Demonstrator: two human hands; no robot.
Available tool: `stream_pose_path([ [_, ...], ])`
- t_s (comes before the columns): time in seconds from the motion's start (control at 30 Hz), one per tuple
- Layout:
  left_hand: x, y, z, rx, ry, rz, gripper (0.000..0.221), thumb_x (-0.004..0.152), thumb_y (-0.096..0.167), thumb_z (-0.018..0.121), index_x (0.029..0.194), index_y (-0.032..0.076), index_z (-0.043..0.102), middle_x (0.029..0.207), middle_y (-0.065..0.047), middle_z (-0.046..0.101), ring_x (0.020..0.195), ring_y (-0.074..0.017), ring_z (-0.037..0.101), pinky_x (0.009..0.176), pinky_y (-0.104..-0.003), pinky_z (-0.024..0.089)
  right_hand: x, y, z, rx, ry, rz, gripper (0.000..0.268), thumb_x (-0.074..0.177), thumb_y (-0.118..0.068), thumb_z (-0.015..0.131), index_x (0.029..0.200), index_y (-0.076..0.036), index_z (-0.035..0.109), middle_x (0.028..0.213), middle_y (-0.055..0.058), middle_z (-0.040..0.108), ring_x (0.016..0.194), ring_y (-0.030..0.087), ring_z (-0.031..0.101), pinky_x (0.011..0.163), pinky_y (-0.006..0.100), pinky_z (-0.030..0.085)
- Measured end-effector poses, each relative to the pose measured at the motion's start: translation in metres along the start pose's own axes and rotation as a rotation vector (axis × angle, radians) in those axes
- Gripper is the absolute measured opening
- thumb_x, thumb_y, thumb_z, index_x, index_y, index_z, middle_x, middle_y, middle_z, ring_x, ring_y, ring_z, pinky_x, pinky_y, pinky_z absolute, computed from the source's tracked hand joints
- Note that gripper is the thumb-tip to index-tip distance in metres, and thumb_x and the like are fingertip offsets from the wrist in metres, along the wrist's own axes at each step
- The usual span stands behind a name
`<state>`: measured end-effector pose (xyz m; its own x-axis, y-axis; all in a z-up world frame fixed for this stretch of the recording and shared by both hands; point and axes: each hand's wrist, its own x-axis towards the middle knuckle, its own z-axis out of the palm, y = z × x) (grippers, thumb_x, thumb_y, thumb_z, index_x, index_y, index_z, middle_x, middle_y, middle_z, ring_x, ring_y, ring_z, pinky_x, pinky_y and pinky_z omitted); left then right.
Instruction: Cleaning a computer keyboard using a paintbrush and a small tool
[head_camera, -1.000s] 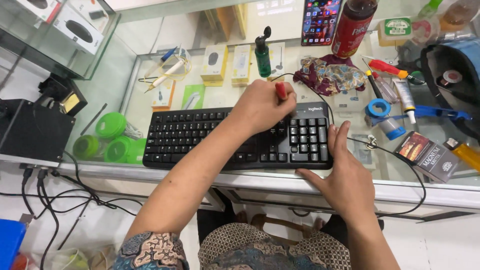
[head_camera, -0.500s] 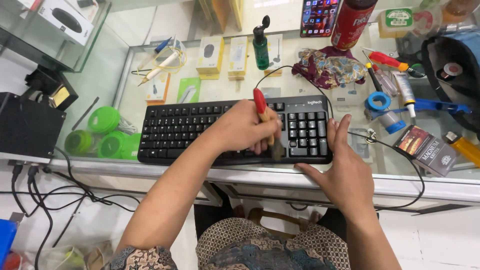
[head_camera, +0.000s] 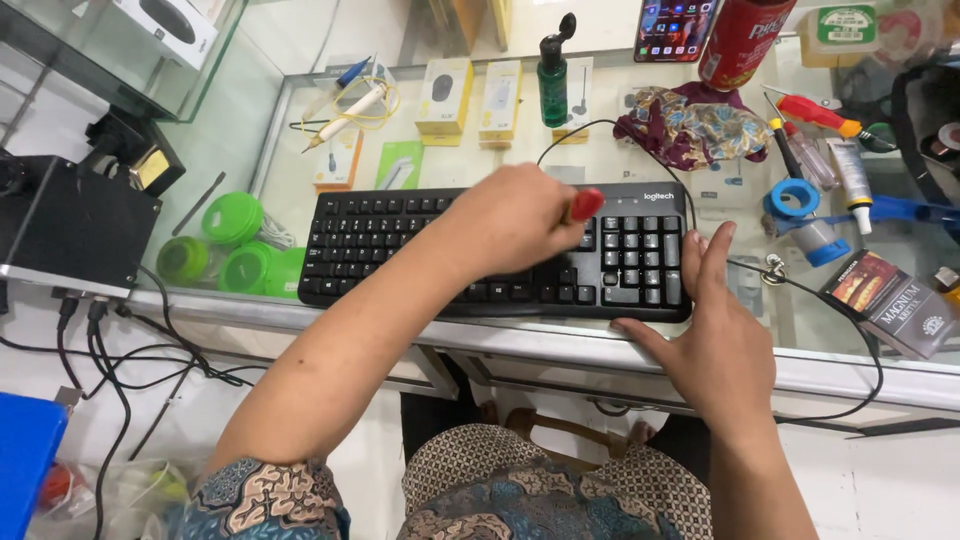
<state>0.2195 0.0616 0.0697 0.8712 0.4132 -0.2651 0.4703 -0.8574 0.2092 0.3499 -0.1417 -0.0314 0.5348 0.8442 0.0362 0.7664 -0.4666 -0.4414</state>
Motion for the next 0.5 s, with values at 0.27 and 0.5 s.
stream_pose_path([
  [0.27, -0.028, -0.029, -0.006, -0.487, 0.074, -0.106, 0.039, 0.106, 0.028, 0.056, 0.074, 0.007, 0.061, 0.060, -0.009, 0.064, 0.049, -0.0200, 0.061, 0.053, -0.033, 0.050, 0.000, 0.001, -0.001, 0.005, 0.006, -0.020, 0.138, 0.071, -0.061, 0.080, 0.166, -0.009, -0.005, 0.169, 0.003, 0.044, 0.138, 0.034, 0.055, 0.081, 0.057, 0.056],
  [0.5, -0.066, -0.059, 0.009, -0.536, 0.316, -0.227, 0.029, 0.100, 0.032, 0.064, 0.086, 0.017, 0.085, 0.061, -0.001, 0.075, 0.048, -0.0065, 0.068, 0.051, -0.018, 0.053, -0.001, -0.002, -0.001, -0.002, 0.004, 0.017, 0.138, 0.071, -0.060, 0.081, 0.167, -0.009, -0.004, 0.168, 0.000, 0.046, 0.130, 0.042, 0.060, 0.078, 0.059, 0.055],
])
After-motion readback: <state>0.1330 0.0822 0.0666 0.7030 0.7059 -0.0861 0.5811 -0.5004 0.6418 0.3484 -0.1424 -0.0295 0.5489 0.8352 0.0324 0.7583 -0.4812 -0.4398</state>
